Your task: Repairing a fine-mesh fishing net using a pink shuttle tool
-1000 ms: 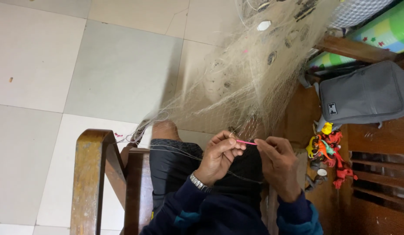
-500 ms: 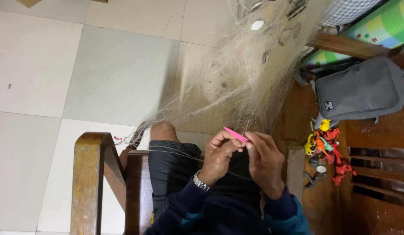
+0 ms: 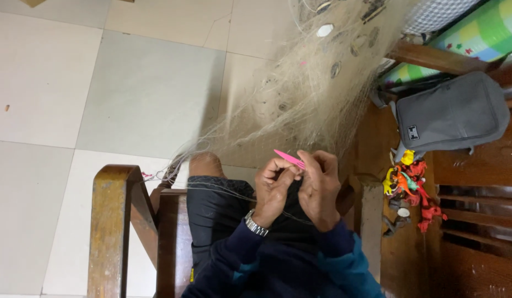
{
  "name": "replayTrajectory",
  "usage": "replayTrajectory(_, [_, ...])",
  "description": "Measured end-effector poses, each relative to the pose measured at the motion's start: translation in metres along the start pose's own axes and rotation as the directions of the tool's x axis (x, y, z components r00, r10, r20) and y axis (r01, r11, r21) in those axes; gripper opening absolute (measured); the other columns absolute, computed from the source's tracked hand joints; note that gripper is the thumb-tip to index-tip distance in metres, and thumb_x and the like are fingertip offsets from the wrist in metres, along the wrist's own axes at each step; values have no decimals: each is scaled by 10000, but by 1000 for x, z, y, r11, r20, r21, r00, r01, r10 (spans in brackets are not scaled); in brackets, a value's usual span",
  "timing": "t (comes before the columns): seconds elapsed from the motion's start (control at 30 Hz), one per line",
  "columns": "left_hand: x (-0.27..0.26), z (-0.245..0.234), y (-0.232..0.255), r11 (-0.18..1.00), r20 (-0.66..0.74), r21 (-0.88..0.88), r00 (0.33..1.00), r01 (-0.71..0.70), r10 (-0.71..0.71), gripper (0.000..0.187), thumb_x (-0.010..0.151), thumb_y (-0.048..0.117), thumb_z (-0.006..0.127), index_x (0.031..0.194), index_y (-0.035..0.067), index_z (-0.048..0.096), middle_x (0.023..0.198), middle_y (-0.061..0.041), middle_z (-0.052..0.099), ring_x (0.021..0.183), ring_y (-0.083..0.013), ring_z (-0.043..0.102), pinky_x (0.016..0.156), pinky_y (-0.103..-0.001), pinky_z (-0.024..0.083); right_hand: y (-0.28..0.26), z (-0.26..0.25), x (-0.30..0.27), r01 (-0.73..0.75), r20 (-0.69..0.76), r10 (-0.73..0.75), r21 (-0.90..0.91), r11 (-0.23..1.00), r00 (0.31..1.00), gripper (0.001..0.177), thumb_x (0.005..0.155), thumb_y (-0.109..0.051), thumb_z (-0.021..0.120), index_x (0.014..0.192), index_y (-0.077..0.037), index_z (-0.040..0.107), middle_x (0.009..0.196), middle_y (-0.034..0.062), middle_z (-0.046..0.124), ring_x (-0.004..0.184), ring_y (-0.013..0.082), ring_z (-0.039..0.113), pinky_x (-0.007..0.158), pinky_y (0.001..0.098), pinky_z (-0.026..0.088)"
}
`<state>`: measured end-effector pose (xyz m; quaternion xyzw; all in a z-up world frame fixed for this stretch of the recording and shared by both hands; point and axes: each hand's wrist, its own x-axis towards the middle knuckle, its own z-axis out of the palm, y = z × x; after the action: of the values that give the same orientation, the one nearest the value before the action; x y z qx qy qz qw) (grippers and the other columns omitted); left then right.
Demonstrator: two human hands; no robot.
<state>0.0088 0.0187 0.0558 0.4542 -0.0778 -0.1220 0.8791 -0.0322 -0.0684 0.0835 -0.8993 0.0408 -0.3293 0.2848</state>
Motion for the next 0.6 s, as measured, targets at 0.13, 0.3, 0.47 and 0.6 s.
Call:
replayTrajectory(0.13, [0,-3,-9,1000,-16,13,1000,0,0,54,802,-37,616,757,-11,629,619,-78,604,622,-94,516,606,-226,455,-3,7,0,30,-31,-32,-41,999,999,271,877,-14,488,1095,-48,646,927,147,501,737,287,560,672,329,487])
replayTrajectory(0.3, [-4,-3,-10,999,12,53,1000,-8,8,37,797,-33,612,785,-3,631,632,-58,570,645,-85,483,586,-240,442,-22,1,17,-53,-27,54,64,997,998,247,899,-44,479,1088,-25,636,915,172,508,722,306,554,671,374,484])
replayTrajectory(0.47, [0,-10,-22,987,101,99,988,-125,115,41,825,4,622,800,-20,600,708,-109,612,686,-130,521,656,-297,480,-20,-3,26,-146,71,137,147,978,988,82,793,-59,668,873,-77,672,834,130,491,665,262,539,582,350,460])
replayTrajectory(0.6, [2,-2,-10,986,108,114,988,-124,112,67,846,-1,596,784,-15,614,699,-118,628,670,-143,542,644,-305,486,-32,-12,47,-119,69,109,168,979,992,51,818,-115,664,843,-74,648,840,121,502,663,264,529,580,348,449])
